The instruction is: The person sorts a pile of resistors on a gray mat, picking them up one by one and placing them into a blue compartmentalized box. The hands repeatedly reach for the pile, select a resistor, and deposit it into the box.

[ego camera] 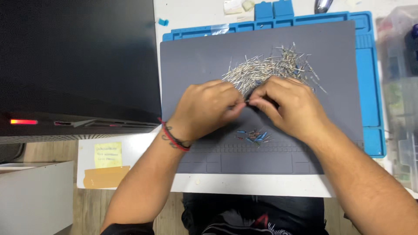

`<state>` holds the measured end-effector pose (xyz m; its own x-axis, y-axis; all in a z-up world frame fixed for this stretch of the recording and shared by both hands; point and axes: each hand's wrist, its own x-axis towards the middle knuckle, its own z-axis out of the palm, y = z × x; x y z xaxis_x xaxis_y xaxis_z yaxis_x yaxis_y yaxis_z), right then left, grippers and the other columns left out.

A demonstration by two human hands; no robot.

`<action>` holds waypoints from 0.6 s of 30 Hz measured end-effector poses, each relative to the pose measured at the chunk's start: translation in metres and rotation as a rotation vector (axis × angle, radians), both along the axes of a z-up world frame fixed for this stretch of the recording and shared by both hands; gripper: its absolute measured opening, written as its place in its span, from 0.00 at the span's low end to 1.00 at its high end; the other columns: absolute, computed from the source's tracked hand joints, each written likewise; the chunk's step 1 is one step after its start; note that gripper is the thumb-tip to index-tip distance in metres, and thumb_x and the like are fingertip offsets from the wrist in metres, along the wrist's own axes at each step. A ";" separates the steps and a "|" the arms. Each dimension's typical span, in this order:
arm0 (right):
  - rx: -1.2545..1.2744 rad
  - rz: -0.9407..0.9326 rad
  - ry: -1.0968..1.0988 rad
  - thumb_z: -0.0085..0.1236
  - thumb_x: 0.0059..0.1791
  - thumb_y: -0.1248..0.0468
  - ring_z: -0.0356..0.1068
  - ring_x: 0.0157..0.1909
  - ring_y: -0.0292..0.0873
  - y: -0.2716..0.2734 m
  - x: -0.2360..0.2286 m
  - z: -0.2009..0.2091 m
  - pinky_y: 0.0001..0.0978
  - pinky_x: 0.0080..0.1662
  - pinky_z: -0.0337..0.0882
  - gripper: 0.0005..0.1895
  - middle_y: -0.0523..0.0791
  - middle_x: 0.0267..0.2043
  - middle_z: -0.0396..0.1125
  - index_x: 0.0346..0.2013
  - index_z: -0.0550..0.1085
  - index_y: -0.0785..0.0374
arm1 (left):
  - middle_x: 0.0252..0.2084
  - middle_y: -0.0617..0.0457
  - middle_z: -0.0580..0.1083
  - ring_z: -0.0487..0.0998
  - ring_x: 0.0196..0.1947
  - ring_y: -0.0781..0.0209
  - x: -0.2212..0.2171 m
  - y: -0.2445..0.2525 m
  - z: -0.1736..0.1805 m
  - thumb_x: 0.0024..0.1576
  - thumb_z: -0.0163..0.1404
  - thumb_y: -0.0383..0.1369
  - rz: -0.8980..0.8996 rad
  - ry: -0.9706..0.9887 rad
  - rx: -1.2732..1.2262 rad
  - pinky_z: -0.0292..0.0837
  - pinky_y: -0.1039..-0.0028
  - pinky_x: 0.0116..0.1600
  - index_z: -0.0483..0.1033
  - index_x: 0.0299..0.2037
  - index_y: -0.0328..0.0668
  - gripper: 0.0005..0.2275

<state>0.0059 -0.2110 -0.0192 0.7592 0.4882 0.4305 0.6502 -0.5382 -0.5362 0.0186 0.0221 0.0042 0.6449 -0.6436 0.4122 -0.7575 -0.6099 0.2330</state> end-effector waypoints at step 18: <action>0.233 -0.231 0.013 0.69 0.55 0.69 0.73 0.37 0.56 -0.011 0.003 -0.021 0.44 0.45 0.71 0.05 0.48 0.34 0.70 0.41 0.78 0.62 | 0.21 0.51 0.76 0.82 0.29 0.45 -0.008 0.017 0.031 0.54 0.61 0.40 0.269 0.392 0.293 0.78 0.59 0.34 0.74 0.27 0.50 0.10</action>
<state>0.0088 -0.2221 -0.0405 0.8444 0.1920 0.5000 0.5176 -0.5326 -0.6696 0.0102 0.0391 0.0349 0.8712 -0.4868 -0.0632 -0.4570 -0.8513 0.2575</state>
